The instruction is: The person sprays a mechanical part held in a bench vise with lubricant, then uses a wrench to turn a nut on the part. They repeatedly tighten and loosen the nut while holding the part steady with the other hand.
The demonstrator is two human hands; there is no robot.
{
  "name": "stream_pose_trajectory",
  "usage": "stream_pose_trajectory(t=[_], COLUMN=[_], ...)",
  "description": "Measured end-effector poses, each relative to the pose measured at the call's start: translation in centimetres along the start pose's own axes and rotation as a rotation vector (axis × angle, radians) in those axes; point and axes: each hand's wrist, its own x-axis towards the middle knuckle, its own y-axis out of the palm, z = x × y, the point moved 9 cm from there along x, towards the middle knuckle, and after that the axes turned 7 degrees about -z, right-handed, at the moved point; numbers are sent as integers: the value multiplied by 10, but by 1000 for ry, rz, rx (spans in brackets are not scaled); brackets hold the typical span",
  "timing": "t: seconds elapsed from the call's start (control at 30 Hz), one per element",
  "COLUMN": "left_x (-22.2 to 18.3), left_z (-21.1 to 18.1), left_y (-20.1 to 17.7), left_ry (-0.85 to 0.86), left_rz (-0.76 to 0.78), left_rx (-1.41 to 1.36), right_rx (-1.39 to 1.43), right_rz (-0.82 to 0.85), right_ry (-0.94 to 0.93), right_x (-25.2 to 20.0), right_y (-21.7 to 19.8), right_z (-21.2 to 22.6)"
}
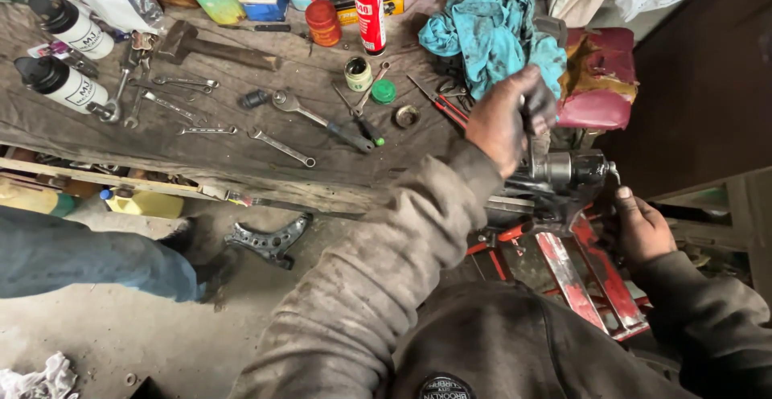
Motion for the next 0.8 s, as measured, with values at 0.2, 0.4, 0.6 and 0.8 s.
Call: stream_pose_trajectory(t=[0.2,0.4,0.6,0.8], left_x=[-12,-10,-10,-16], left_z=[-8,-10,-10,-17], left_y=[6,6,4,9], left_ry=[14,10,44,58], left_rz=[21,3,-16,13], left_rx=[-58,5,33,-11], right_rx=[-96,-219,-322,-70], right_rz=[-5,-43,-133,-25], right_ry=[-84,-262,-183,-54], right_x=[25,14,-37,-59], right_y=[-15,-4,-9,-4], right_z=[-20,6,30,26])
